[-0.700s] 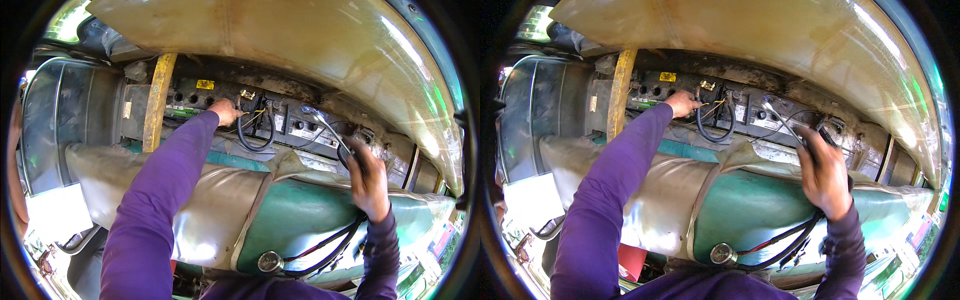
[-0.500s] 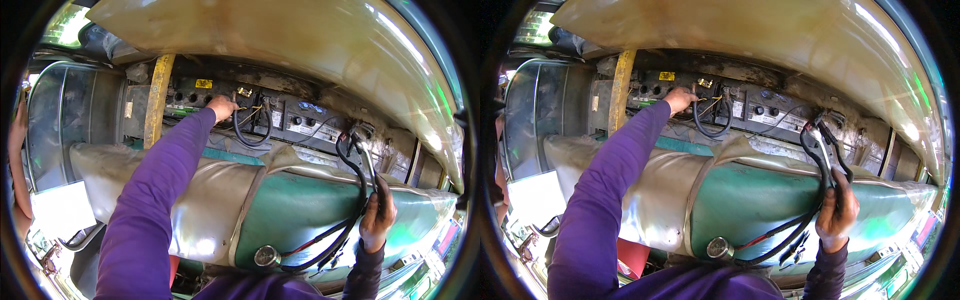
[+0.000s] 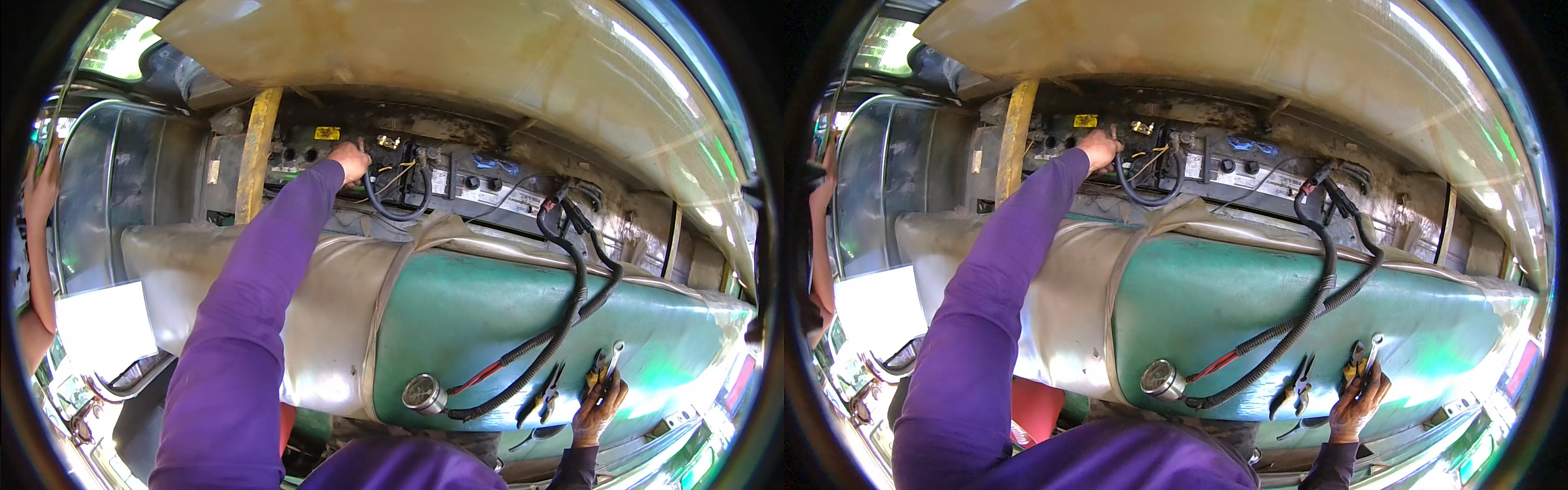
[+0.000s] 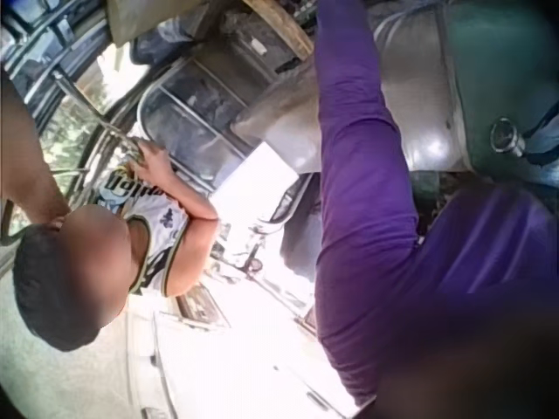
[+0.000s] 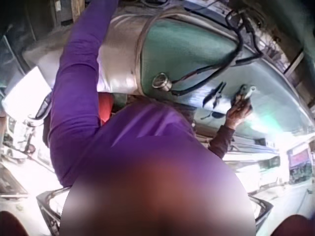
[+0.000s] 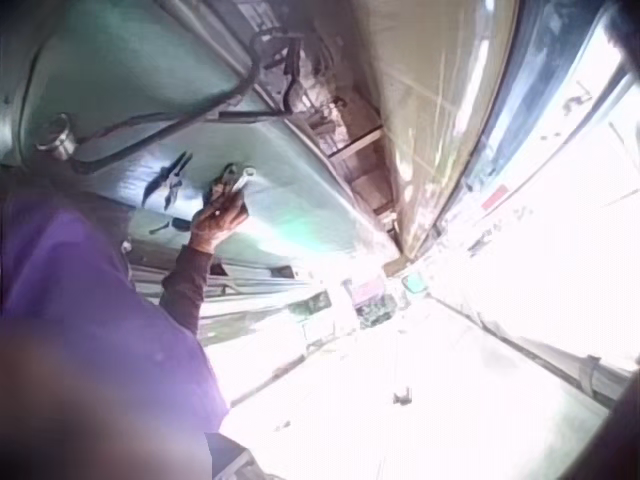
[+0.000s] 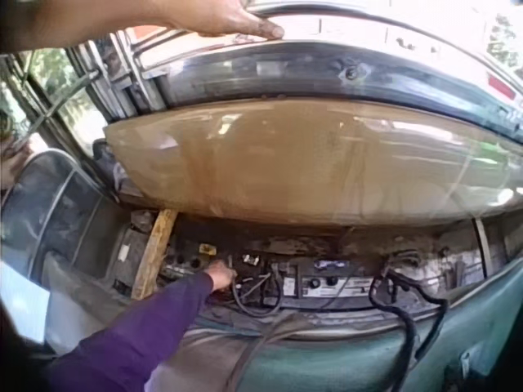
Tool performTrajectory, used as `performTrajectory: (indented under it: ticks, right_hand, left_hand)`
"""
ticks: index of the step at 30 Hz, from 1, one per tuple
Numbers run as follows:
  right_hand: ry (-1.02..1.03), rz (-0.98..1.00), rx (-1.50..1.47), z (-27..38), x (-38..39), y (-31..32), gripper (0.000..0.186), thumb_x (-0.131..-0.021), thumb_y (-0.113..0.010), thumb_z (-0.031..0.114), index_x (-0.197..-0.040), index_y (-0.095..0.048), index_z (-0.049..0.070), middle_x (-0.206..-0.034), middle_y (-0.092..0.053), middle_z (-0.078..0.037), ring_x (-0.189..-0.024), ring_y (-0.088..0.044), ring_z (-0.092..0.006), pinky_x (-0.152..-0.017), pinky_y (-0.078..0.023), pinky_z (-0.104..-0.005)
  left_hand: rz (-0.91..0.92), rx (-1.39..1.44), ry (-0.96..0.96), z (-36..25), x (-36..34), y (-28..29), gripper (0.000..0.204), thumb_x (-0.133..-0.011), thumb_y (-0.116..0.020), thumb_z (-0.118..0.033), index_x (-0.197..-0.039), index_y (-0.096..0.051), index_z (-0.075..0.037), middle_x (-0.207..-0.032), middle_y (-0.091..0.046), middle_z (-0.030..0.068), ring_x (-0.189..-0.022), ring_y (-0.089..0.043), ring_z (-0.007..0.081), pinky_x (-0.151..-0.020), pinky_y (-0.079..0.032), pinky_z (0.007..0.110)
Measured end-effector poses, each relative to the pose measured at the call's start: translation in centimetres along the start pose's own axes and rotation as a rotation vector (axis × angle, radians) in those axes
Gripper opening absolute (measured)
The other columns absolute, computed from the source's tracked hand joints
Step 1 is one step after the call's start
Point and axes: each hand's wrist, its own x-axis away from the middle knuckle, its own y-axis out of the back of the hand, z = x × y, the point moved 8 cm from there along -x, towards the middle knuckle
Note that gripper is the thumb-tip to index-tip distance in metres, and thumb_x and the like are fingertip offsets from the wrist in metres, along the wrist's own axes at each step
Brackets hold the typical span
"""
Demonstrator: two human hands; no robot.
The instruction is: The person works on the vehicle's electrical system under the dashboard, using a wrench to tighten connections and a multimeter to test voltage. They handle wires and tools while another person observes from the driver's seat.
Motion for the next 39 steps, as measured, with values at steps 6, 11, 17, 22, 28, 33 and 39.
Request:
performTrajectory:
  ticks: [6, 11, 17, 22, 28, 33, 39]
  right_hand:
    - [0.197, -0.200, -0.119, 6.8, -7.6, 4.5, 0.039, -0.101, -0.053, 0.015, -0.134, -0.058, -0.006, -0.119, -0.058, -0.025, -0.112, -0.056, -0.0399, -0.103, -0.042, -0.0486]
    - [0.485, 0.139, -0.163, 22.5, -18.4, -1.6, 0.037, -0.087, -0.068, 0.005, -0.124, -0.065, 0.001, -0.117, -0.064, -0.026, -0.108, -0.063, -0.0421, -0.095, -0.051, -0.0466]
    - [0.877, 0.763, 0.103, 38.6, -24.3, -22.4, 0.021, -0.086, -0.063, 0.013, -0.100, -0.071, 0.000, -0.102, -0.072, -0.025, -0.101, -0.069, -0.0410, -0.087, -0.056, -0.0494]
    - [0.848, 0.707, 0.036, 43.2, -30.3, -30.4, 0.033, -0.095, -0.060, 0.019, -0.122, -0.063, -0.001, -0.109, -0.070, -0.027, -0.107, -0.067, -0.0416, -0.092, -0.054, -0.0481]
    - [1.391, 0.470, -0.053, 46.5, -31.2, -34.6, 0.039, -0.099, -0.055, 0.025, -0.125, -0.066, -0.001, -0.107, -0.071, -0.027, -0.104, -0.069, -0.0410, -0.094, -0.053, -0.0501]
    - [0.926, 0.996, 0.175, 47.3, -33.9, -39.7, 0.045, -0.102, -0.049, 0.036, -0.118, -0.070, -0.001, -0.120, -0.068, -0.027, -0.115, -0.065, -0.0405, -0.099, -0.052, -0.0477]
    - [1.325, 1.014, 0.580, 49.5, -31.8, -37.1, 0.037, -0.096, -0.053, 0.024, -0.112, -0.074, -0.003, -0.111, -0.072, -0.025, -0.107, -0.070, -0.0351, -0.091, -0.056, -0.0455]
  left_hand:
    - [-0.114, 0.380, 0.130, 1.1, -0.1, 0.0, 0.027, -0.093, -0.070, -0.021, -0.102, -0.065, 0.004, -0.084, -0.068, 0.0120, -0.068, -0.066, 0.0226, -0.053, -0.055, 0.036]
    - [-0.072, 0.516, 0.050, -0.1, 0.5, -0.5, 0.032, -0.095, -0.069, -0.028, -0.107, -0.066, 0.002, -0.083, -0.067, 0.0083, -0.065, -0.063, 0.0191, -0.057, -0.054, 0.035]
    - [0.024, 0.583, 0.084, 0.8, 0.0, -0.4, 0.038, -0.096, -0.073, -0.030, -0.119, -0.070, 0.000, -0.091, -0.071, 0.0092, -0.077, -0.067, 0.0195, -0.067, -0.056, 0.036]
    - [-0.027, 0.408, -0.224, -0.3, -0.6, 1.1, 0.029, -0.092, -0.077, -0.028, -0.107, -0.077, -0.002, -0.097, -0.077, 0.0139, -0.086, -0.067, 0.0235, -0.083, -0.052, 0.038]
    - [0.081, 0.266, -0.209, -1.4, -1.1, 1.3, 0.036, -0.090, -0.078, -0.029, -0.113, -0.077, -0.002, -0.106, -0.076, 0.0212, -0.096, -0.068, 0.0275, -0.090, -0.051, 0.039]
    - [0.282, 0.567, -0.078, -1.8, -1.2, 0.6, 0.029, -0.090, -0.079, -0.021, -0.107, -0.077, 0.002, -0.099, -0.076, 0.0101, -0.087, -0.064, 0.0164, -0.083, -0.051, 0.034]
    - [0.246, 0.424, -0.140, -2.1, -1.4, 0.8, 0.029, -0.091, -0.078, -0.021, -0.111, -0.074, 0.000, -0.099, -0.075, 0.0068, -0.088, -0.065, 0.0157, -0.072, -0.054, 0.031]
